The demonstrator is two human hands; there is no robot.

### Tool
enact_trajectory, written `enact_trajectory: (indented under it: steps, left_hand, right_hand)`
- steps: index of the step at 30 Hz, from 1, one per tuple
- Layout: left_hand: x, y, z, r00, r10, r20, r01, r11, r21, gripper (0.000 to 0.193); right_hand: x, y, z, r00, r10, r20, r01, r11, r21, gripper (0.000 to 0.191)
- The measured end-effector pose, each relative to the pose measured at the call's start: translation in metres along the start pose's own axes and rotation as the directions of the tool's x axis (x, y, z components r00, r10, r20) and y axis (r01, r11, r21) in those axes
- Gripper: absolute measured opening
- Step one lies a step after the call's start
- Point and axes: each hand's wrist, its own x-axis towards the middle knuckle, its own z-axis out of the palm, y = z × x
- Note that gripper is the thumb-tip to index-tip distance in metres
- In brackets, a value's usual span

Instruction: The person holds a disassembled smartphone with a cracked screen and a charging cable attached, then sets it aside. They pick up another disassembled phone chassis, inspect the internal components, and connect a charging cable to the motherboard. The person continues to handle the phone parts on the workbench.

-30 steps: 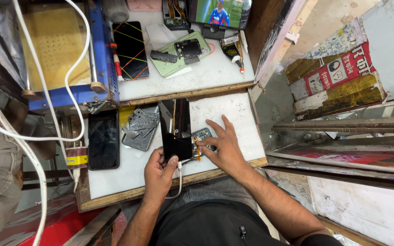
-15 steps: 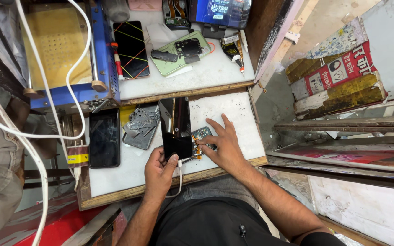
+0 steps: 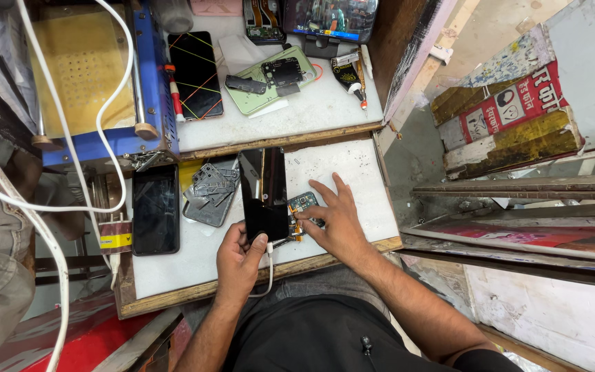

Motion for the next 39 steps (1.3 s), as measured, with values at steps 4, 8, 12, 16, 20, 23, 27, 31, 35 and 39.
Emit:
enact_trajectory:
  steps: [4, 8, 12, 16, 20, 23, 27, 31, 35, 39]
  left_hand:
    - [-0.0025, 0.0003, -0.0008, 1.0, -0.024, 0.0, 0.024, 1.0, 0.001, 0.024]
    - [-0.0002, -0.0009, 0.0001, 1.0, 0.001, 0.01, -0.001, 0.999, -0.033, 0.023]
    - [0.0004, -0.0033, -0.0004, 1.0, -0.01, 0.004, 0.01, 1.0, -0.013, 0.022]
    - [0.0003, -0.0053, -0.0022, 1.0, -0.018, -0.002, 0.018, 1.0, -0.006, 0.023]
    - [-0.0003, -0.0053, -0.0018, 1.0, -0.014, -0.003, 0.013, 1.0, -0.013, 0.024]
    - [0.0005, -0.0044, -0.001, 1.0, 0.012, 0.006, -0.012, 1.0, -0.023, 0.024]
    - [-0.0005, -0.0032, -0.0006, 1.0, 0.004, 0.003, -0.004, 1.0, -0.031, 0.025]
    - [-0.0011, -0.0015, -0.0003, 1.0, -0.01, -0.002, 0.01, 0.999, 0.033, 0.024]
    - [-0.0018, -0.0001, 0.0006, 1.0, -0.009, -0.003, 0.009, 1.0, 0.016, 0.024]
    - [-0.0018, -0.0014, 0.0005, 1.0, 0.0, 0.006, 0.0, 1.0, -0.026, 0.025]
  right_hand:
    - [-0.0015, 0.0002, 0.0005, 1.0, -0.011, -0.005, 0.011, 1.0, 0.004, 0.011]
    - [-0.001, -0.0006, -0.0013, 1.0, -0.008, -0.001, 0.008, 1.0, 0.009, 0.011]
    - [-0.001, -0.0007, -0.0022, 1.0, -0.012, 0.001, 0.012, 1.0, 0.007, 0.011]
    - [-0.0008, -0.0004, -0.0012, 1.0, -0.012, -0.006, 0.012, 1.0, 0.006, 0.011]
    - [-0.0002, -0.0006, -0.0015, 1.0, -0.007, 0.0, 0.007, 1.0, 0.004, 0.011]
    - [-0.0006, -0.001, -0.002, 1.0, -0.001, -0.001, 0.001, 1.0, 0.004, 0.011]
    - [-0.0014, -0.0005, -0.0017, 1.0, -0.005, -0.001, 0.005, 1.0, 0.011, 0.011]
    - [-0.0009, 0.0002, -0.0009, 1.0, -0.012, -0.002, 0.012, 1.0, 0.005, 0.01]
    - [-0.0007, 0.0001, -0.0006, 1.0, -0.01, 0.0, 0.01, 1.0, 0.009, 0.01]
    - [-0.0012, 0.0001, -0.0003, 1.0, -0.012, -0.008, 0.012, 1.0, 0.01, 0.01]
